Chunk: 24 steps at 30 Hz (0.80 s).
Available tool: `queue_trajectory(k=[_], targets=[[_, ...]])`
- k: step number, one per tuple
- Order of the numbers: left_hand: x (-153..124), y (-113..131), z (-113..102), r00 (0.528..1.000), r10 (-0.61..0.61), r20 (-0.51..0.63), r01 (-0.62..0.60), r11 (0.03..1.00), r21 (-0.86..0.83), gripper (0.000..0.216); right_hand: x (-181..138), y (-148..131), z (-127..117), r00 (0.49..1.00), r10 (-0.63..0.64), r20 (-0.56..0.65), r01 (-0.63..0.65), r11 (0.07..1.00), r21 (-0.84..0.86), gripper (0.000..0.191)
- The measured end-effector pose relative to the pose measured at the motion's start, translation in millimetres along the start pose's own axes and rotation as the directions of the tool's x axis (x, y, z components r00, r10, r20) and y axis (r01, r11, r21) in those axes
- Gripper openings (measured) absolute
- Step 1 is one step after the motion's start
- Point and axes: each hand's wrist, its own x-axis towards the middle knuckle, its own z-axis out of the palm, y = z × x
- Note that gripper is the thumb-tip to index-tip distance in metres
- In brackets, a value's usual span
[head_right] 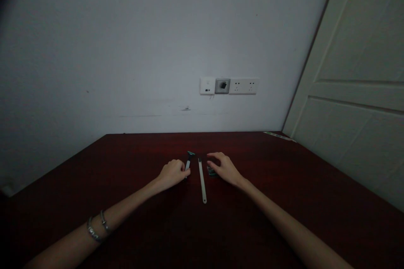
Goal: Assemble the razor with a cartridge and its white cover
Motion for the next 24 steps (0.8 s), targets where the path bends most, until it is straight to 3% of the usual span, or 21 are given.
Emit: queue_trajectory(k=[3, 7, 9, 11, 14, 18, 22, 24], targets=[[3.3, 4.0, -7.7, 0.994, 0.079, -0.069, -0.085, 0.993, -0.081, 0.032, 9.3, -14.9, 16.1, 0.986, 0.165, -0.010, -0.157, 0.956, 0.249, 0.031], [2.8, 13.9, -11.2, 0.972, 0.171, -0.160, -0.199, 0.964, -0.178, 0.035, 14.1, -39.7, 32.0, 0.937, 0.317, 0.150, -0.334, 0.676, 0.657, 0.027], [1.3, 18.4, -9.6, 0.959, 0.219, -0.179, -0.257, 0.940, -0.226, 0.035, 13.3, -50.9, 35.1, 0.928, 0.310, 0.207, -0.351, 0.536, 0.768, 0.025], [0.0, 21.3, -6.7, 0.947, 0.251, -0.202, -0.299, 0.919, -0.256, 0.034, 11.8, -59.5, 35.0, 0.922, 0.308, 0.237, -0.362, 0.461, 0.810, 0.023], [-1.6, 21.9, -2.5, 0.936, 0.268, -0.229, -0.325, 0.908, -0.264, 0.033, 10.5, -66.9, 31.4, 0.920, 0.325, 0.221, -0.354, 0.440, 0.825, 0.022], [-0.7, 16.4, -5.0, 0.930, 0.238, -0.282, -0.319, 0.902, -0.291, 0.038, 11.1, -67.6, 25.3, 0.920, 0.362, 0.151, -0.323, 0.482, 0.815, 0.021], [11.0, 8.7, -18.5, 0.875, 0.045, -0.482, -0.296, 0.838, -0.459, 0.042, 10.4, -63.7, 22.6, 0.909, 0.402, 0.105, -0.323, 0.526, 0.787, 0.023], [21.2, 6.6, -24.6, 0.882, -0.079, -0.465, -0.272, 0.720, -0.639, 0.039, 8.2, -63.0, 23.5, 0.899, 0.417, 0.132, -0.344, 0.488, 0.802, 0.023]])
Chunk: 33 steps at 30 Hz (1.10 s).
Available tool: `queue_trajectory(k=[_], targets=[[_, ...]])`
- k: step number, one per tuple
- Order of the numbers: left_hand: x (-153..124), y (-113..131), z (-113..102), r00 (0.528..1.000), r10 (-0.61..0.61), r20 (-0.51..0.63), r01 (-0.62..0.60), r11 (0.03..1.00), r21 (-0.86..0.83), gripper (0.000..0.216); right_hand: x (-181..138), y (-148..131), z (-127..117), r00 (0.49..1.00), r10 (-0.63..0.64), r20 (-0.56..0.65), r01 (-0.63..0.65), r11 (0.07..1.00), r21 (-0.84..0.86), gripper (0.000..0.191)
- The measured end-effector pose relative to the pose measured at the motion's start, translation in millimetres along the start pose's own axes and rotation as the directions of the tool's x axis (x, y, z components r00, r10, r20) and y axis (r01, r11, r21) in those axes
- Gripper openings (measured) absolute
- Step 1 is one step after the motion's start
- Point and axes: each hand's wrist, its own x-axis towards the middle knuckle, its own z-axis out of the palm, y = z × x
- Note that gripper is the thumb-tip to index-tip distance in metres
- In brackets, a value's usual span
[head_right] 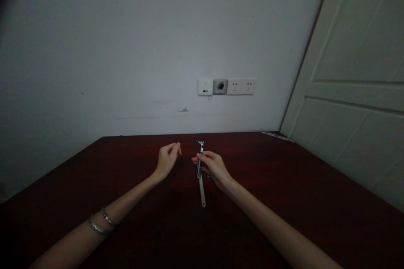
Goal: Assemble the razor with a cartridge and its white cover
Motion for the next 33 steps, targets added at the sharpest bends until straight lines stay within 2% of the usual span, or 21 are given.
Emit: queue_trajectory(k=[2, 5, 7, 9, 13, 15, 18, 24, 27, 33], targets=[[10.9, -1.6, 2.7, 0.978, -0.198, 0.057, 0.206, 0.950, -0.234, 0.033, -3.0, 2.7, 1.1, 0.999, 0.049, 0.014, -0.049, 0.998, 0.038, 0.024], [21.2, -6.7, 12.9, 0.873, -0.402, 0.276, 0.487, 0.712, -0.506, 0.031, -8.5, 8.3, 5.2, 0.994, 0.102, 0.041, -0.104, 0.993, 0.060, 0.025], [23.8, -10.6, 21.3, 0.787, -0.445, 0.427, 0.616, 0.539, -0.575, 0.035, -11.8, 12.9, 9.1, 0.992, 0.118, 0.052, -0.121, 0.991, 0.060, 0.026], [24.1, -13.3, 28.7, 0.717, -0.453, 0.530, 0.695, 0.406, -0.594, 0.040, -14.8, 17.8, 13.6, 0.988, 0.141, 0.058, -0.144, 0.988, 0.056, 0.027], [21.1, -12.9, 36.9, 0.633, -0.461, 0.622, 0.755, 0.192, -0.627, 0.041, -19.7, 26.0, 23.8, 0.981, 0.185, 0.059, -0.189, 0.979, 0.073, 0.031], [18.6, -11.0, 38.4, 0.627, -0.476, 0.617, 0.740, 0.116, -0.663, 0.041, -21.6, 28.0, 28.1, 0.977, 0.198, 0.073, -0.205, 0.973, 0.103, 0.030], [15.0, -9.2, 39.4, 0.639, -0.508, 0.578, 0.697, 0.066, -0.714, 0.042, -23.5, 27.8, 31.6, 0.968, 0.236, 0.083, -0.245, 0.961, 0.131, 0.029], [10.1, -11.4, 42.1, 0.601, -0.506, 0.619, 0.725, 0.019, -0.689, 0.047, -22.5, 29.8, 29.0, 0.929, 0.349, 0.125, -0.363, 0.925, 0.110, 0.041], [7.6, -13.2, 44.1, 0.582, -0.470, 0.664, 0.749, -0.010, -0.663, 0.050, -21.0, 34.1, 27.7, 0.920, 0.379, 0.101, -0.387, 0.919, 0.077, 0.044], [4.4, -11.3, 44.5, 0.603, -0.413, 0.682, 0.746, -0.010, -0.666, 0.054, -21.5, 33.6, 28.4, 0.926, 0.375, 0.039, -0.377, 0.919, 0.111, 0.045]])
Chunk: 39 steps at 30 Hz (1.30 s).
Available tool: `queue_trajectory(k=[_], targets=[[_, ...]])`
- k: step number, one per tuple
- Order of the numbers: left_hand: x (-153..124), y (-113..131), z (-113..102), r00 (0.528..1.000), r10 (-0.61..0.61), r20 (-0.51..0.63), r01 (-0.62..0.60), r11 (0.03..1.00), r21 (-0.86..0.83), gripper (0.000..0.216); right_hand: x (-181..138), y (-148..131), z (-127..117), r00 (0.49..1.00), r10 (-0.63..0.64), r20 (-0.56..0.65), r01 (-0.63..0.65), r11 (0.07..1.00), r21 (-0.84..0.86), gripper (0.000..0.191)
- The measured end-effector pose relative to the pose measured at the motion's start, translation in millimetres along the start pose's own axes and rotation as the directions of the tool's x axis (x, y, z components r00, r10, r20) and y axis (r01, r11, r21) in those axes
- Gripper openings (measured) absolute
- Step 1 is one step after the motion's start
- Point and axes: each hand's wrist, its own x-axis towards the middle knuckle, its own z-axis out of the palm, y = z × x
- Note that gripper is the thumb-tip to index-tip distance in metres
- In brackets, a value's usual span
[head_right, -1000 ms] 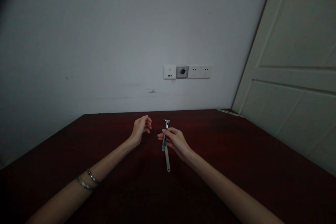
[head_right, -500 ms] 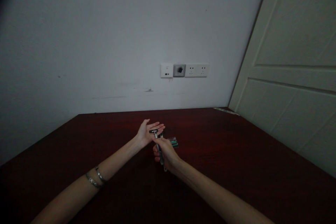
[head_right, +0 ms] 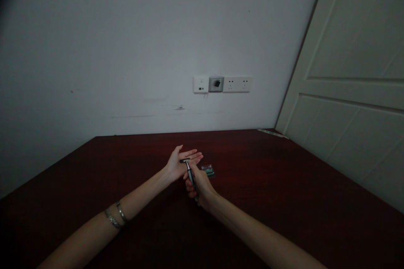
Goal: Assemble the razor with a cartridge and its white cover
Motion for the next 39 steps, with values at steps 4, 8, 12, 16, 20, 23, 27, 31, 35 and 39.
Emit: queue_trajectory(k=[4, 8, 12, 16, 20, 23, 27, 31, 35, 39], targets=[[-3.4, 1.1, 3.8, 1.000, 0.020, -0.006, -0.020, 1.000, 0.004, 0.056, -2.9, -2.3, 2.3, 0.997, -0.023, -0.067, 0.023, 1.000, -0.004, 0.045], [-5.7, 1.0, 7.7, 0.999, 0.031, -0.017, -0.031, 0.999, -0.008, 0.055, -2.4, -1.1, 1.7, 0.994, -0.073, -0.078, 0.072, 0.997, -0.016, 0.045], [-6.2, 0.5, 9.3, 0.999, 0.039, -0.016, -0.039, 0.999, -0.011, 0.055, 0.5, 1.1, -1.2, 0.992, -0.104, -0.077, 0.102, 0.994, -0.030, 0.045], [-4.6, 1.1, 7.4, 0.999, 0.032, -0.001, -0.032, 0.999, -0.017, 0.055, 2.2, 2.5, -3.1, 0.990, -0.122, -0.077, 0.119, 0.992, -0.042, 0.046], [-2.8, 1.3, 6.1, 1.000, 0.030, 0.002, -0.030, 0.999, -0.012, 0.054, 2.0, 2.6, -3.4, 0.989, -0.121, -0.082, 0.117, 0.992, -0.054, 0.047], [-0.5, 2.5, 3.7, 1.000, 0.029, 0.006, -0.029, 1.000, 0.011, 0.052, 0.8, 0.9, -2.7, 0.990, -0.109, -0.088, 0.104, 0.993, -0.053, 0.047], [7.1, 9.4, -11.0, 0.997, 0.048, 0.061, -0.055, 0.991, 0.121, 0.050, -2.2, -4.4, -1.4, 0.991, -0.110, -0.079, 0.109, 0.994, -0.011, 0.045], [17.3, 19.9, -35.5, 0.995, 0.088, 0.039, -0.095, 0.971, 0.221, 0.048, -5.2, -9.9, -0.4, 0.988, -0.131, -0.079, 0.131, 0.991, -0.007, 0.045], [24.1, 26.7, -52.6, 0.995, 0.102, 0.011, -0.101, 0.940, 0.325, 0.049, -4.1, -10.4, -0.6, 0.986, -0.139, -0.092, 0.136, 0.990, -0.033, 0.045], [26.5, 26.9, -56.6, 0.990, 0.140, 0.036, -0.142, 0.890, 0.434, 0.050, 0.9, -6.2, -3.6, 0.987, -0.143, -0.077, 0.140, 0.989, -0.040, 0.047]])
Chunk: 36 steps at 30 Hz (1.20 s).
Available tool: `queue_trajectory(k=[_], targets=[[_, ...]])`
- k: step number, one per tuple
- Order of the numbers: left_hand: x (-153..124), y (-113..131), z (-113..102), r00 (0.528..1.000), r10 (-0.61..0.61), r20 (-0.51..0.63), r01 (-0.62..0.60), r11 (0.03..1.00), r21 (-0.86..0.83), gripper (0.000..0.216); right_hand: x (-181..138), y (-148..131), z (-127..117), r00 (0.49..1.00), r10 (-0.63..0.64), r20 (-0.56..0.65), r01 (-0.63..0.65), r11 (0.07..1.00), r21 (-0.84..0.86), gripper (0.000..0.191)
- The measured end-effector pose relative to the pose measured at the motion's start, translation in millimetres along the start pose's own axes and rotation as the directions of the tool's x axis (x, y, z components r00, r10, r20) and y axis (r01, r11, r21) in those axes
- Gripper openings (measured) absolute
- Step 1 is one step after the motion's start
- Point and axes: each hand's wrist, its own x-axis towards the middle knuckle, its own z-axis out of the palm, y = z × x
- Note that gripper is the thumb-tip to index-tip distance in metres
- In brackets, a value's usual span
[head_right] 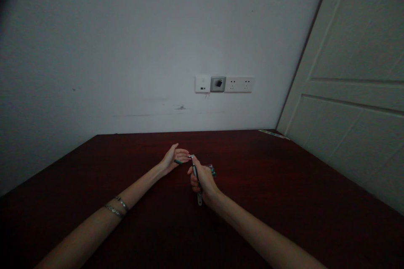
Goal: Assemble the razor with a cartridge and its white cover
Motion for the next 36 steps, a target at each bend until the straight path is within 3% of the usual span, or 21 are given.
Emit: queue_trajectory(k=[8, 12, 15, 17, 19, 22, 24, 28, 33, 36], targets=[[-1.2, 1.8, 2.2, 0.991, 0.128, -0.039, -0.119, 0.976, 0.182, 0.044, 1.3, -2.8, -2.1, 0.994, -0.088, 0.062, 0.087, 0.996, 0.016, 0.043], [-3.2, 13.5, 4.4, 0.953, 0.288, -0.096, -0.245, 0.916, 0.317, 0.030, 4.4, -10.5, -3.7, 0.975, -0.219, 0.033, 0.220, 0.975, -0.027, 0.031], [-7.4, 27.1, 9.1, 0.923, 0.373, -0.096, -0.310, 0.867, 0.389, 0.023, 7.1, -17.3, -7.5, 0.941, -0.338, 0.012, 0.336, 0.932, -0.137, 0.033], [-13.4, 37.2, 14.1, 0.922, 0.384, -0.056, -0.316, 0.826, 0.468, 0.020, 6.9, -23.5, -10.4, 0.897, -0.443, -0.015, 0.428, 0.874, -0.230, 0.033], [-23.0, 45.9, 20.8, 0.935, 0.352, 0.032, -0.305, 0.759, 0.575, 0.017, 5.4, -30.4, -13.0, 0.817, -0.576, -0.032, 0.535, 0.777, -0.332, 0.029], [-40.6, 51.3, 34.6, 0.946, 0.148, 0.289, -0.309, 0.682, 0.662, 0.007, 3.2, -38.6, -16.2, 0.714, -0.700, -0.015, 0.626, 0.648, -0.435, 0.020], [-50.2, 48.4, 45.4, 0.923, 0.070, 0.379, -0.312, 0.713, 0.628, 0.017, 2.8, -40.8, -17.8, 0.709, -0.705, 0.000, 0.630, 0.634, -0.449, 0.019], [-55.1, 33.3, 63.1, 0.899, 0.159, 0.409, -0.368, 0.781, 0.505, 0.036, 3.3, -40.0, -19.0, 0.723, -0.690, 0.028, 0.626, 0.638, -0.447, 0.019], [-46.8, 18.3, 67.8, 0.878, 0.251, 0.408, -0.442, 0.754, 0.486, 0.027, 3.8, -39.3, -19.0, 0.694, -0.720, 0.014, 0.658, 0.626, -0.418, 0.016], [-44.7, 16.7, 67.2, 0.879, 0.266, 0.395, -0.453, 0.723, 0.522, 0.016, 5.0, -40.9, -20.2, 0.709, -0.706, -0.004, 0.638, 0.643, -0.423, 0.020]])
